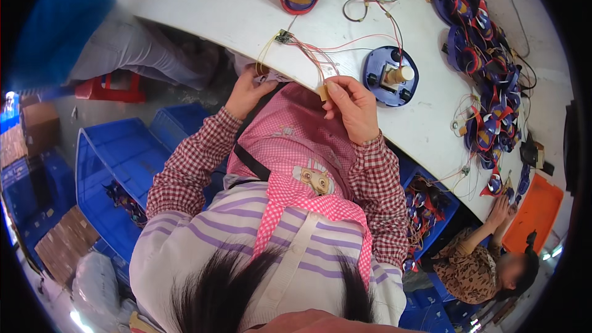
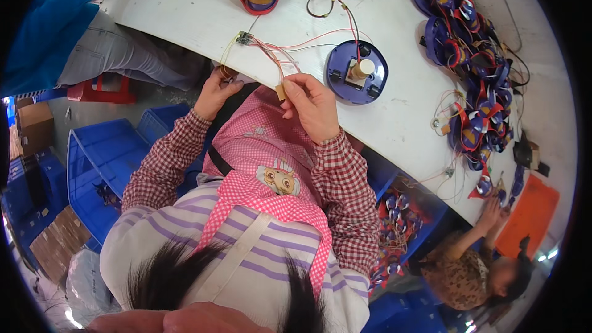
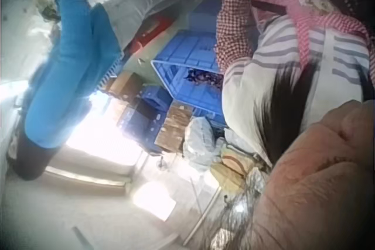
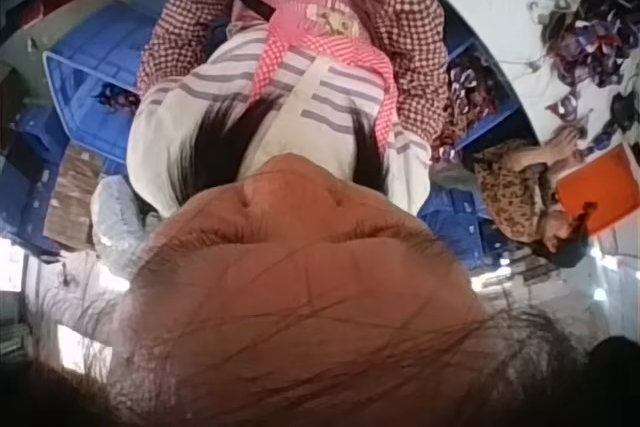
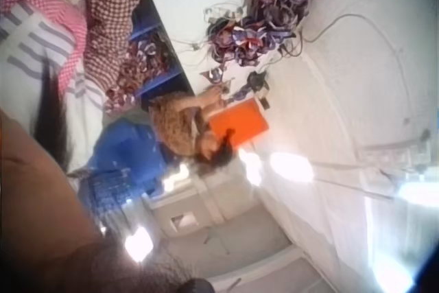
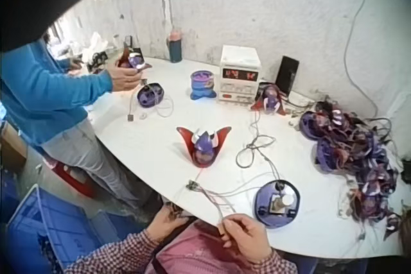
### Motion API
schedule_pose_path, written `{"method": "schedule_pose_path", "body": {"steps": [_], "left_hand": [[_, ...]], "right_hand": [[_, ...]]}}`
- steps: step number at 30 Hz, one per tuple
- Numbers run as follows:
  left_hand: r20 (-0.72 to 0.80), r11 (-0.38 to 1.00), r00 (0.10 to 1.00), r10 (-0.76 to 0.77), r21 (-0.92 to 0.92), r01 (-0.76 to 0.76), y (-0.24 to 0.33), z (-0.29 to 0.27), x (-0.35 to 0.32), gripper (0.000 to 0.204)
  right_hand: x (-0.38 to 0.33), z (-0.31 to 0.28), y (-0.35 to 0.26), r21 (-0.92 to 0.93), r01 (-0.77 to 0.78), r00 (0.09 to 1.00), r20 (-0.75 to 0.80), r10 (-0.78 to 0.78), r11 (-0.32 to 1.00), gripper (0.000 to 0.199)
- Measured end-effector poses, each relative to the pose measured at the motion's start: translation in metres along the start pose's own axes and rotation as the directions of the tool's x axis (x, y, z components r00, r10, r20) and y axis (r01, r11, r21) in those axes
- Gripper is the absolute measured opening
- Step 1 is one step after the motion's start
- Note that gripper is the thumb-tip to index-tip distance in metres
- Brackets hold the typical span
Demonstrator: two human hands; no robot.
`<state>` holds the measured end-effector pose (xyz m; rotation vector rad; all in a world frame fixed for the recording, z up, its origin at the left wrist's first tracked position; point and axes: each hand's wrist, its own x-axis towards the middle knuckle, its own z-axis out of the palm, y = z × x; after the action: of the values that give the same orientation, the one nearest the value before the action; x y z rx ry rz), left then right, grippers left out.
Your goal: The recorder is assembling small electronic components or toys at an industrial workbench.
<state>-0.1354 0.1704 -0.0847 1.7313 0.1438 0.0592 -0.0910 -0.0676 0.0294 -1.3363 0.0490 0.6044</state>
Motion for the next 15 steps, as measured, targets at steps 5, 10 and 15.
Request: {"method": "schedule_pose_path", "body": {"steps": [5,10,15], "left_hand": [[0.366,0.641,0.876,-0.313,-0.599,0.479,0.049,0.0,-0.013,0.02],[0.425,0.628,0.86,-0.281,-0.596,0.5,0.104,0.015,-0.019,0.013],[0.301,0.855,0.92,-0.252,-0.376,0.357,0.106,0.018,-0.018,0.009]], "right_hand": [[-0.005,0.006,-0.002,0.124,-0.022,0.996,0.087,0.011,0.992,0.02],[-0.005,0.027,0.002,0.094,0.05,0.997,0.062,-0.056,0.994,0.018],[-0.009,0.037,0.009,-0.247,0.219,0.975,0.032,-0.218,0.944,0.017]]}}
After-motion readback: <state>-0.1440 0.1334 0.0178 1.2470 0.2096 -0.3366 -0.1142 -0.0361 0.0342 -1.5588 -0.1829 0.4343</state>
